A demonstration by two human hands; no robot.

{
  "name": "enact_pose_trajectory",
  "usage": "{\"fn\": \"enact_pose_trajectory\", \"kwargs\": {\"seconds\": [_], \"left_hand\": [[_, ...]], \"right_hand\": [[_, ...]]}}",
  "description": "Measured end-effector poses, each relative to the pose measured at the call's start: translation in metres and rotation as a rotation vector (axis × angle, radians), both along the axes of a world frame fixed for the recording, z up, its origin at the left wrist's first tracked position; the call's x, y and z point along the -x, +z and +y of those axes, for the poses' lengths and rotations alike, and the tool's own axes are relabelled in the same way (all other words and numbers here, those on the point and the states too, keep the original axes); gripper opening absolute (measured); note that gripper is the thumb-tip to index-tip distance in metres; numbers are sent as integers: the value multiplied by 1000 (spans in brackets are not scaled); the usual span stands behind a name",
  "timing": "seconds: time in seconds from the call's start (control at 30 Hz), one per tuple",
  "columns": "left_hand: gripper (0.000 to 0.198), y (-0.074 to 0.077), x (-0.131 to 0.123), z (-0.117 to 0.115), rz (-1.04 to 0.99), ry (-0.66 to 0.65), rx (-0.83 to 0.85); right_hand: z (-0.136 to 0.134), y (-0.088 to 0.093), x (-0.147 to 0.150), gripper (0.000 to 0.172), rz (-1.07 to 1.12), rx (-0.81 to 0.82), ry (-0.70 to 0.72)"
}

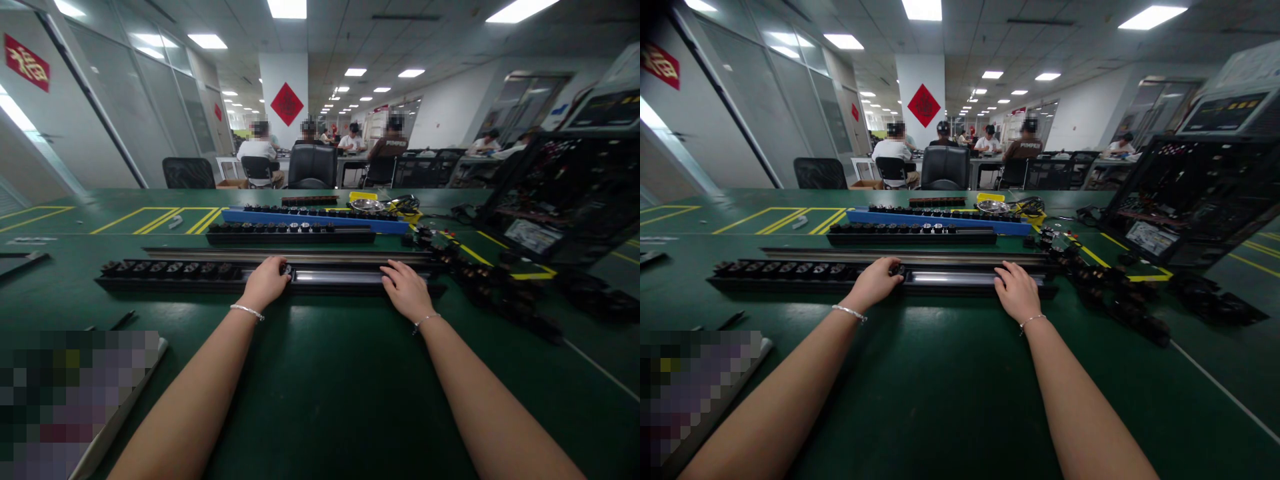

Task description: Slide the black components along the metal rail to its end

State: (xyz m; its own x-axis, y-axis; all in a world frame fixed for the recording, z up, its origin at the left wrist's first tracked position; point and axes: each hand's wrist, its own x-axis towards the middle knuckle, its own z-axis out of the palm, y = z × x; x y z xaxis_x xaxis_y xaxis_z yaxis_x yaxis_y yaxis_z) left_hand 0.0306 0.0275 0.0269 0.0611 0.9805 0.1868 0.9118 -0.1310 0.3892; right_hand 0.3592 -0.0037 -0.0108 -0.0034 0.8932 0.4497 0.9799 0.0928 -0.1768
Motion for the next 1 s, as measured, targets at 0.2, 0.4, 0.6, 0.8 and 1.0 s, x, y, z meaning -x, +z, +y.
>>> {"fn": "enact_pose_trajectory", "kwargs": {"seconds": [0.2,0.4,0.6,0.8,1.0], "left_hand": [[36,0,-6,-3,1,0,-3],[37,-3,-14,-4,-43,-22,3],[45,-1,-15,-7,89,14,35],[42,4,-15,-8,161,14,112],[41,4,-13,-6,108,31,122]], "right_hand": [[-2,2,1,41,4,4,3],[-1,1,0,41,0,0,2],[0,0,-1,42,-1,-7,13],[0,0,0,44,2,5,10],[0,-1,-2,42,0,-7,13]]}}
